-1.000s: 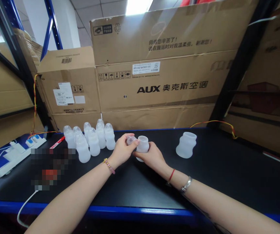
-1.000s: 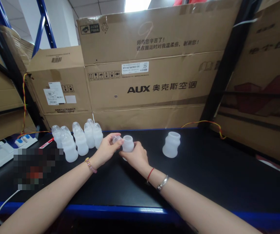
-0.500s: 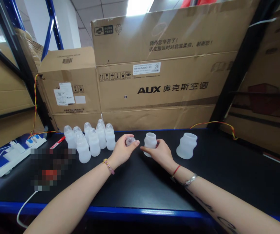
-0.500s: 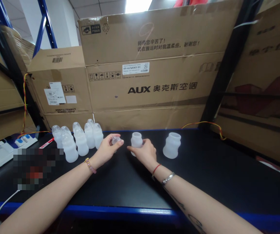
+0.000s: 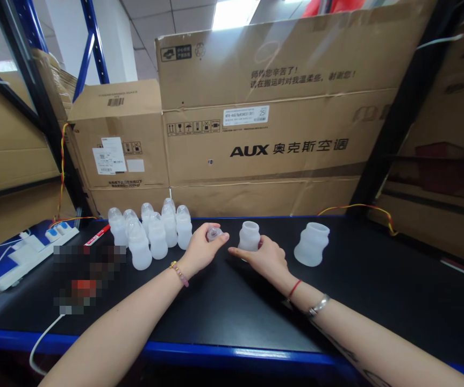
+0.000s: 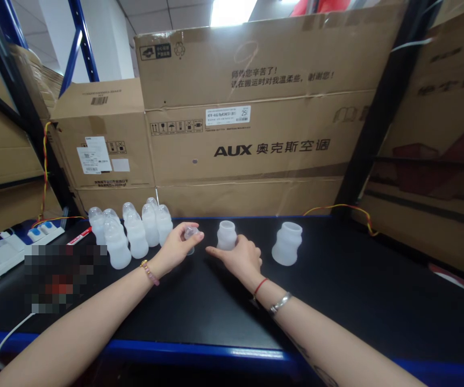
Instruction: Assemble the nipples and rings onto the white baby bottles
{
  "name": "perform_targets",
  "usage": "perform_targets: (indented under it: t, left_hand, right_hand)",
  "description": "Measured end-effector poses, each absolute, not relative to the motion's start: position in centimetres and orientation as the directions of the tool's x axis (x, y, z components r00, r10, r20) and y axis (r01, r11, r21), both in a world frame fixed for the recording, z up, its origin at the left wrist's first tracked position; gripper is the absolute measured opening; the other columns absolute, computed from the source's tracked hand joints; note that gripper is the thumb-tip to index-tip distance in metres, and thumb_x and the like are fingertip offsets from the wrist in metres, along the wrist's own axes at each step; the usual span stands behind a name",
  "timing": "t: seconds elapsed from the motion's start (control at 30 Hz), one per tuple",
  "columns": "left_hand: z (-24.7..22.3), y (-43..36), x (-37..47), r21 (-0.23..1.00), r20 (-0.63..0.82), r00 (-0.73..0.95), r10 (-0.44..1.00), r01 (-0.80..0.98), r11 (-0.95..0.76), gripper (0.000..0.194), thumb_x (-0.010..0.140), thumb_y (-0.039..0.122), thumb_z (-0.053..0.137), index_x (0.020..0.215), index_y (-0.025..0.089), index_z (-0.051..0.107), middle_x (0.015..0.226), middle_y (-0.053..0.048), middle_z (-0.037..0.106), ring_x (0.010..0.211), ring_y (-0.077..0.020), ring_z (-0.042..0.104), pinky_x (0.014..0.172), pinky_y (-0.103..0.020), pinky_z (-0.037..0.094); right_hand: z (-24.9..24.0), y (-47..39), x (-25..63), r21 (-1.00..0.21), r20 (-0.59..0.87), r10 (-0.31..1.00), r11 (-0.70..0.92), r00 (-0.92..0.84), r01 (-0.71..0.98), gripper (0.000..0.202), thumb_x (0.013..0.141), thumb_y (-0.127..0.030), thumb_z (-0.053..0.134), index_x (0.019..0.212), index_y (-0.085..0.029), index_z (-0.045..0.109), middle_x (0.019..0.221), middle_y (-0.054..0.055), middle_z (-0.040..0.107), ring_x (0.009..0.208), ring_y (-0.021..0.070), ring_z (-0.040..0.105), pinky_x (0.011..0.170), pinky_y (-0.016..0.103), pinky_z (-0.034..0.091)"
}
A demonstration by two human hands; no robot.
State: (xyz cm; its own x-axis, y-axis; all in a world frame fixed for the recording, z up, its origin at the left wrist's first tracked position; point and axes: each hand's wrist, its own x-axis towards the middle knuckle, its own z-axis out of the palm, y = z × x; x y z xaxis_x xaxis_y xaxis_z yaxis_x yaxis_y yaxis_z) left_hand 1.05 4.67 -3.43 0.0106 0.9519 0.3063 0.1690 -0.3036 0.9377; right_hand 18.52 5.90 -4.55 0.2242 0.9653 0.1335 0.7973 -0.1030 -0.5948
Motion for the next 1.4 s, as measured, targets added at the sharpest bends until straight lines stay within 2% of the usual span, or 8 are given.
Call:
perform_targets:
  t: [0.2,0.33,0.5,0.67,0.83,0.97,1.23,1.4]
  left_hand:
    - [-3.6,5.2,0.6,0.967,0.248,-0.007,0.969,0.058,-0.248,0.044,0.078,0.038,0.071,0.111,0.014,0.057,0.086,-0.004,0.063,0.073,-0.0113,0.058,0.068,-0.027,0.048]
    - [-3.2,5.3,0.5,0.984,0.175,-0.012,0.985,-0.021,-0.175,0.037,0.079,0.037,0.071,0.105,0.015,0.057,0.083,-0.004,0.063,0.074,-0.0117,0.061,0.068,-0.026,0.049]
    - [-2.5,4.8,0.4,0.995,0.064,0.033,0.997,-0.084,-0.061,0.036,0.078,0.039,0.071,0.102,0.015,0.059,0.089,-0.006,0.063,0.077,-0.0113,0.062,0.069,-0.024,0.048]
    - [-1.7,3.7,0.3,0.997,0.068,0.202,0.977,-0.036,-0.062,0.042,0.069,0.031,0.078,0.103,0.015,0.061,0.093,-0.006,0.065,0.075,-0.0109,0.061,0.067,-0.024,0.046]
    - [-0.9,3.3,-0.5,0.982,0.174,0.377,0.91,0.006,-0.191,0.04,0.064,0.024,0.081,0.099,0.014,0.065,0.091,-0.006,0.066,0.076,-0.0114,0.06,0.071,-0.026,0.047]
    - [-0.5,3.5,-1.2,0.989,0.149,0.326,0.934,-0.035,-0.146,0.04,0.063,0.025,0.081,0.099,0.015,0.066,0.088,-0.005,0.066,0.073,-0.0104,0.06,0.071,-0.026,0.046]
    - [-1.3,3.5,-1.0,0.993,0.109,0.262,0.959,0.014,-0.117,0.035,0.058,0.013,0.08,0.091,0.012,0.069,0.078,-0.004,0.069,0.07,-0.0115,0.061,0.074,-0.028,0.046]
    - [0.0,3.3,-1.8,0.991,-0.12,0.306,0.945,-0.023,0.134,0.022,0.064,0.014,0.075,0.085,0.013,0.069,0.076,-0.005,0.069,0.072,-0.0136,0.064,0.079,-0.034,0.052]
  right_hand:
    - [-5.1,5.2,18.8,-0.713,0.206,0.891,-0.148,0.406,0.686,0.107,0.042,-0.074,0.075,0.127,-0.015,0.049,0.118,0.023,0.058,0.117,0.0435,0.05,0.087,0.051,0.045]
    - [-5.8,3.9,19.6,-0.83,0.23,0.899,-0.019,0.372,0.557,0.075,0.052,-0.069,0.072,0.105,-0.018,0.059,0.102,0.016,0.064,0.098,0.0341,0.06,0.083,0.044,0.048]
    - [-6.5,0.3,19.7,-0.822,0.34,0.892,0.13,0.296,0.554,0.024,0.068,-0.047,0.061,0.07,-0.023,0.06,0.081,0.009,0.066,0.082,0.0263,0.06,0.077,0.037,0.046]
    - [-6.4,-1.4,17.3,-0.844,0.073,0.992,0.008,0.1,0.536,0.027,0.071,-0.049,0.059,0.063,-0.025,0.056,0.068,0.003,0.064,0.071,0.0232,0.06,0.064,0.033,0.045]
    - [-3.7,-0.6,14.3,-0.957,-0.134,0.991,-0.125,-0.016,0.26,0.032,0.08,-0.05,0.048,0.07,-0.021,0.058,0.072,0.005,0.065,0.07,0.0189,0.06,0.062,0.029,0.043]
    - [-1.5,0.6,12.7,-0.935,-0.353,0.935,-0.352,-0.035,0.029,0.037,0.086,-0.047,0.038,0.07,-0.019,0.055,0.064,0.003,0.059,0.056,0.0139,0.052,0.056,0.026,0.038]
    - [-1.3,2.6,11.7,-0.888,-0.407,0.896,-0.434,-0.178,-0.153,0.037,0.09,-0.045,0.038,0.065,-0.019,0.048,0.054,-0.002,0.049,0.046,0.0095,0.044,0.047,0.022,0.027]
    - [-2.8,3.7,11.9,-0.896,-0.332,0.91,-0.387,-0.251,-0.218,0.032,0.086,-0.038,0.053,0.061,-0.018,0.048,0.049,-0.005,0.044,0.043,0.0064,0.036,0.045,0.02,0.026]
